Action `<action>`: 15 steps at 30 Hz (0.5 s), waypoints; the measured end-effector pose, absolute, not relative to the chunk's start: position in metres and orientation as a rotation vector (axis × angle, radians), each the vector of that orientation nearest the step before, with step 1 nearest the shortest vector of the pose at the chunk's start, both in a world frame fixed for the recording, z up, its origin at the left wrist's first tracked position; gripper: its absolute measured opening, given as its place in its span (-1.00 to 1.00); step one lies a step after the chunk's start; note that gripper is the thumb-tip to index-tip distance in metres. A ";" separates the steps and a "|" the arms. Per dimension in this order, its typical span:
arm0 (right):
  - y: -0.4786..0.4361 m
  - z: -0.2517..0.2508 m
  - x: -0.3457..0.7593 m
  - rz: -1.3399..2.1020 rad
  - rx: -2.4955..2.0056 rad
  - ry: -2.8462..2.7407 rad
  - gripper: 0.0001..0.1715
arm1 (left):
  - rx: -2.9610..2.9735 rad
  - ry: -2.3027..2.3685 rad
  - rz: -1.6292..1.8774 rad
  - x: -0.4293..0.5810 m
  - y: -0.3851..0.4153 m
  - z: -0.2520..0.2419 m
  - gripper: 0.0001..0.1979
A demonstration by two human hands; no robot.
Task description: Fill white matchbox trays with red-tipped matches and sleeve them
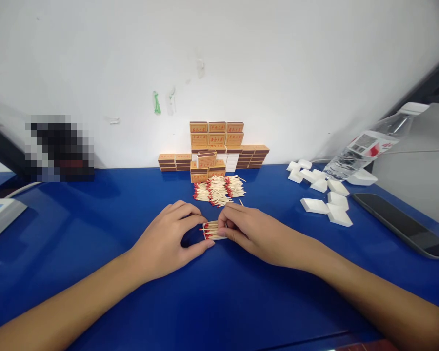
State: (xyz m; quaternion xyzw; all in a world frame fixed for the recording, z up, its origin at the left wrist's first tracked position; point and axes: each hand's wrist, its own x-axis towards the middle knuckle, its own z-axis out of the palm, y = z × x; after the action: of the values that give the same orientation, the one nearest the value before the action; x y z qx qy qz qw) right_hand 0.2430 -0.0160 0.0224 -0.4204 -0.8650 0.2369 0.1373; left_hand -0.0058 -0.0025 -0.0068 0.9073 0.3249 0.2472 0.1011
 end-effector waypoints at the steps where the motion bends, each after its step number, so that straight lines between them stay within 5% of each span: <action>1: -0.016 0.022 0.243 0.675 -1.214 -2.497 -0.80 | 2.679 0.964 0.730 -0.006 -0.002 -0.007 -0.75; 15: -0.015 0.022 0.244 0.574 -1.220 -2.565 -0.80 | 2.683 0.972 0.721 -0.007 -0.003 -0.006 -0.73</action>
State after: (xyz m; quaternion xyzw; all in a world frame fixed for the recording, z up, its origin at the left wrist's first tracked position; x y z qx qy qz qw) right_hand 0.2441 -0.0151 0.0222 -0.4179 -0.8786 0.1967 0.1214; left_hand -0.0065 -0.0031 -0.0064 0.9070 0.3287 0.2439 0.0991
